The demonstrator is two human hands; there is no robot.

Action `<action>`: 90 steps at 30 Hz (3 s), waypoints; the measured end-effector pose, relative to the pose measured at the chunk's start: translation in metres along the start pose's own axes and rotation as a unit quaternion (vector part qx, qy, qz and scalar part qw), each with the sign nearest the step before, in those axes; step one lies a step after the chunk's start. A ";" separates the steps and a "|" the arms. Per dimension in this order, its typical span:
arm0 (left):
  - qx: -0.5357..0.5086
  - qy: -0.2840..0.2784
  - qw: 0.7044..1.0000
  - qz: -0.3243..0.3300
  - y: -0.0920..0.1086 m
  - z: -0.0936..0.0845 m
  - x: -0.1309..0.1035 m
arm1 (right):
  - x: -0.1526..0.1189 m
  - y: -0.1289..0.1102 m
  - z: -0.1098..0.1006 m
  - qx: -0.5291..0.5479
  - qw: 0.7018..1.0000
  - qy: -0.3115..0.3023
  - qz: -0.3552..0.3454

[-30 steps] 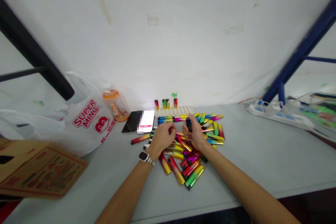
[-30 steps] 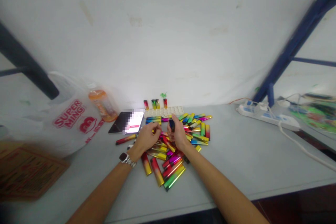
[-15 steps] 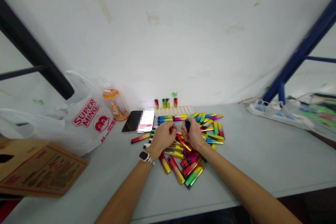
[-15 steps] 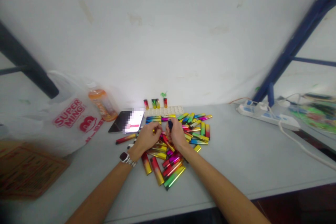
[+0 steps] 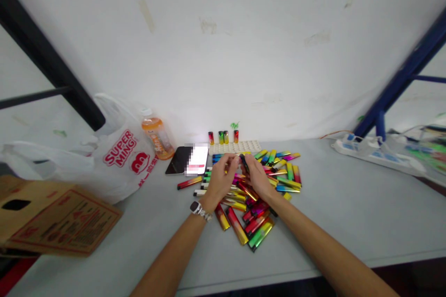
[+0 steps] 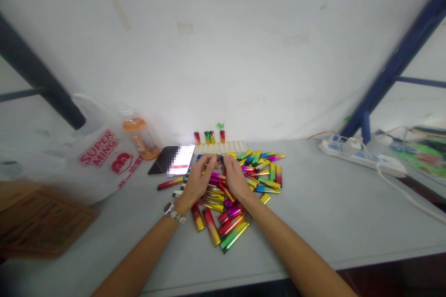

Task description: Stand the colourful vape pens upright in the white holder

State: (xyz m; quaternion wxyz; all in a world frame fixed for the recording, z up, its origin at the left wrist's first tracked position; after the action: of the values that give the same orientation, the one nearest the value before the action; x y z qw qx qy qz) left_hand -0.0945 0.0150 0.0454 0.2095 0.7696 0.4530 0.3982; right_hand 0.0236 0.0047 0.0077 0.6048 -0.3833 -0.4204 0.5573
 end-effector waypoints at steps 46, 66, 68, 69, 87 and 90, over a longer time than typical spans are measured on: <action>0.364 -0.118 0.919 0.099 -0.075 -0.040 0.159 | -0.001 -0.022 -0.003 -0.297 0.933 0.002 -0.201; 0.455 -0.061 0.881 0.114 -0.063 -0.035 0.121 | -0.002 -0.022 -0.002 -0.316 0.928 0.008 -0.197; 0.434 -0.054 0.892 0.115 -0.060 -0.038 0.117 | -0.003 -0.024 -0.002 -0.325 0.922 0.010 -0.209; 0.419 -0.042 0.899 0.120 -0.057 -0.040 0.113 | -0.003 -0.026 -0.002 -0.334 0.917 0.008 -0.218; 0.222 0.063 0.972 0.030 -0.056 -0.046 0.007 | 0.067 -0.009 0.053 -0.640 0.733 -0.199 -0.118; 0.208 0.059 0.976 0.029 -0.060 -0.045 0.006 | 0.073 -0.007 0.056 -0.659 0.715 -0.208 -0.109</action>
State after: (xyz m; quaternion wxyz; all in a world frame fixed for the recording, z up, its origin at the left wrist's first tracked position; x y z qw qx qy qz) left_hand -0.1609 0.0481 0.0338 0.0053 0.7844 0.5148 0.3460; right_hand -0.0242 0.0770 0.0401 0.1531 -0.5106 -0.8353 0.1350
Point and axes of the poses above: each hand's wrist, its own x-axis towards the middle knuckle, its own z-axis out of the palm, y = z × x, the point moved 6 cm from there along x, towards the middle knuckle, and after that the axes turned 13 degrees about x, right-handed, at the moved point
